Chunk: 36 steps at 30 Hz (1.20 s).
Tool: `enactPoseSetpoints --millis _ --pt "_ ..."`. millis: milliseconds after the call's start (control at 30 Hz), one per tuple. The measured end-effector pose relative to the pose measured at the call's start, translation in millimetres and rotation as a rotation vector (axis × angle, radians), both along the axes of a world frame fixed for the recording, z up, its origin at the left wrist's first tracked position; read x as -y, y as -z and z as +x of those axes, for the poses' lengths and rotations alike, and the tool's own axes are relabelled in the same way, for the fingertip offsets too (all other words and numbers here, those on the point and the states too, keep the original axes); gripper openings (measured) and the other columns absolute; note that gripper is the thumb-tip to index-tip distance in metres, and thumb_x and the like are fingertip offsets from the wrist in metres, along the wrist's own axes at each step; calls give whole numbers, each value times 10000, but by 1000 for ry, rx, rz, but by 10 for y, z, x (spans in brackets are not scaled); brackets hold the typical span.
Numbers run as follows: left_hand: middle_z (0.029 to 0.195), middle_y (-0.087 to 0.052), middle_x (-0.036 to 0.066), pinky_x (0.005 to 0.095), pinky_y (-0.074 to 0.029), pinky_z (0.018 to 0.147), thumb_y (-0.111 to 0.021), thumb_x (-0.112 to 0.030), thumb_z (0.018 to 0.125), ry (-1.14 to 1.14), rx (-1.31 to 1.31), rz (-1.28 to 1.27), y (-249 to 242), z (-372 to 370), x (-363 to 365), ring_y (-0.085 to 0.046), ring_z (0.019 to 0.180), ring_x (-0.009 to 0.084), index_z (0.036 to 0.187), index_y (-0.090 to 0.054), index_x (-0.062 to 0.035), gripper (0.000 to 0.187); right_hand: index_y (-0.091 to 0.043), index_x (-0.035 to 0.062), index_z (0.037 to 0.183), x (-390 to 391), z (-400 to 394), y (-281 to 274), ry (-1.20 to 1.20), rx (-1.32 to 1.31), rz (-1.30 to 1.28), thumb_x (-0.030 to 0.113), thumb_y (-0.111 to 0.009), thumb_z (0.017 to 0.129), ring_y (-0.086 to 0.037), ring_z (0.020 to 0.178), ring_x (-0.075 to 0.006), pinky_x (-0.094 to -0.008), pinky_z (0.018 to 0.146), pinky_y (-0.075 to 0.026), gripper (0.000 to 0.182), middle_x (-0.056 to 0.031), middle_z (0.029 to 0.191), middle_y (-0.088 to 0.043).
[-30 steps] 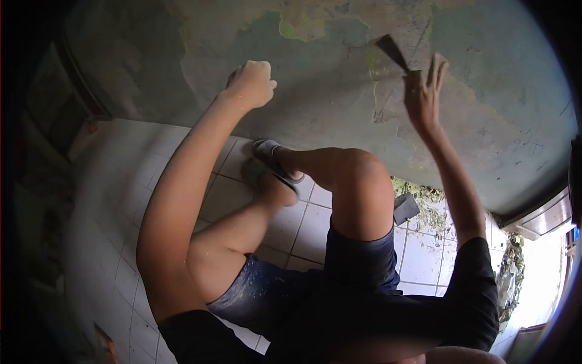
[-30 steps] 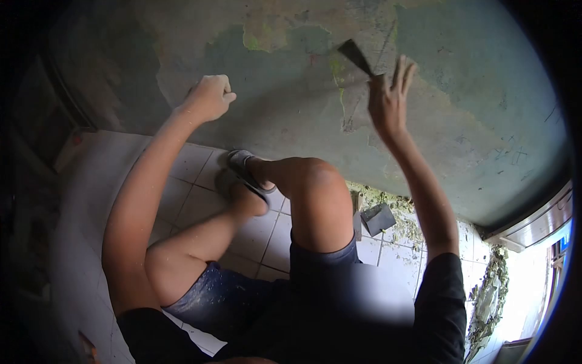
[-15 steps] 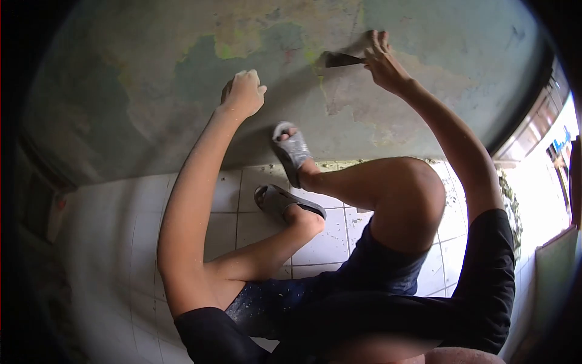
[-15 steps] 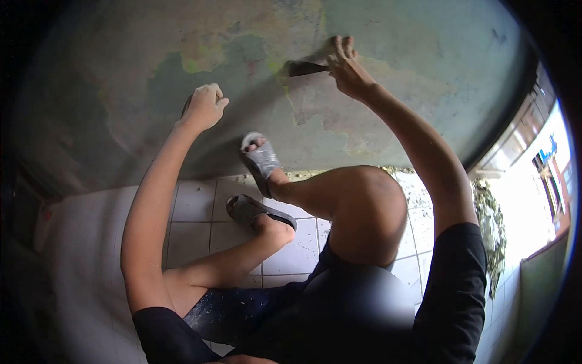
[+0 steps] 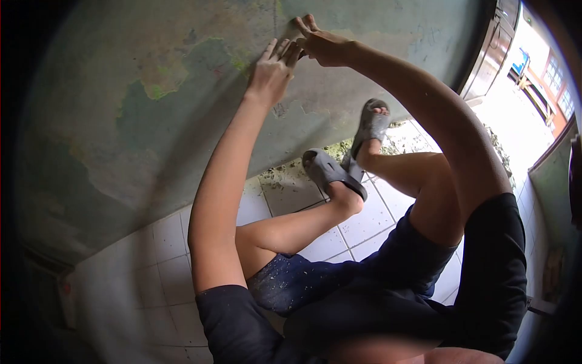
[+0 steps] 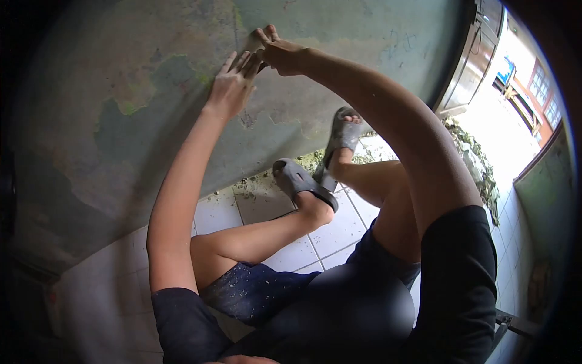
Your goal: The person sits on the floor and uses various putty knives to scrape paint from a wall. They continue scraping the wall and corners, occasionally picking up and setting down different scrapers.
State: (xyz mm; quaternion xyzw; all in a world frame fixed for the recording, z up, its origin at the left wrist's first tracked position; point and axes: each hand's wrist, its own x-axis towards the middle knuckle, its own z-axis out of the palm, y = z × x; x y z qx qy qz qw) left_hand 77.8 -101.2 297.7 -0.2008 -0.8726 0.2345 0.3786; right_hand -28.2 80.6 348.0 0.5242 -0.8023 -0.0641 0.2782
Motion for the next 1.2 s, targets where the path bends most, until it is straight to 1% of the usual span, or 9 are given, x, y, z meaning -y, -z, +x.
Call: enactPoseSetpoints --millis 167,433,467,533,633,833,1000,1100,1200 --pt "1526 -469 182 493 -201 1251 -697 -232 912 37 -2 53 42 -59 172 -407 1452 286 1512 -395 5 713 -694 -8 1137 -5 229 -24 14 -47 -71 36 -679 831 -255 1426 -600 -554 1215 -277 310 -418 1466 -384" --pt "1023 -687 68 430 -395 1025 -717 -215 883 206 -304 -22 81 -318 -31 -656 1049 222 1161 -604 -64 337 -698 26 1078 -73 -67 105 -81 61 -126 4 -672 794 -596 1238 -404 -640 1133 -381 286 -232 1200 -670" --pt "954 -652 46 415 -402 979 -720 -229 880 180 -272 10 77 -340 -90 -643 974 203 1101 -603 -88 286 -639 -16 1115 -156 77 -30 61 223 53 -26 -659 791 -374 1453 -401 -516 1038 -507 324 -259 1429 -527" --pt "868 -593 9 385 -396 903 -728 -252 867 162 -250 18 25 -393 -262 -608 856 174 988 -608 -139 205 -638 -22 1104 -375 38 103 57 96 -13 -16 -659 792 -430 1415 -396 -499 1021 -509 313 -248 1396 -561" --pt "918 -608 0 377 -380 920 -734 -243 852 230 -146 -28 -11 -462 -622 -612 893 158 990 -619 -153 201 -636 -34 1064 -818 -13 424 47 -39 -127 14 -651 792 -578 1269 -374 -466 962 -512 276 -223 1237 -658" --pt "1050 -647 -31 345 -348 1006 -629 -151 887 378 -82 -275 33 -865 -1391 -612 1041 115 1157 -707 -144 281 -678 -22 1023 -1576 -95 999 196 459 -393 72 -626 780 -709 949 -334 -462 785 -561 266 -211 934 -689" --pt "949 -666 -29 331 -378 1032 -643 -123 853 503 -50 -401 42 -1262 -1809 -632 956 119 1068 -742 -128 236 -683 -51 672 -2000 -88 1076 349 1061 -688 152 -557 802 -709 571 -293 -392 669 -593 271 -165 548 -649" --pt "899 -667 -28 331 -372 1069 -657 -118 845 533 -77 -446 117 -1431 -1948 -637 912 118 974 -746 -136 158 -658 -70 653 -2112 -129 1346 283 1042 -820 216 -553 841 -701 555 -293 -399 689 -588 359 -156 513 -626" --pt "852 -668 -25 336 -356 1098 -660 -114 836 567 -13 -496 238 -1488 -2038 -642 845 117 875 -726 -138 80 -637 -109 816 -2197 -97 1507 359 1012 -834 310 -595 886 -720 795 -387 -448 810 -560 427 -277 742 -680"
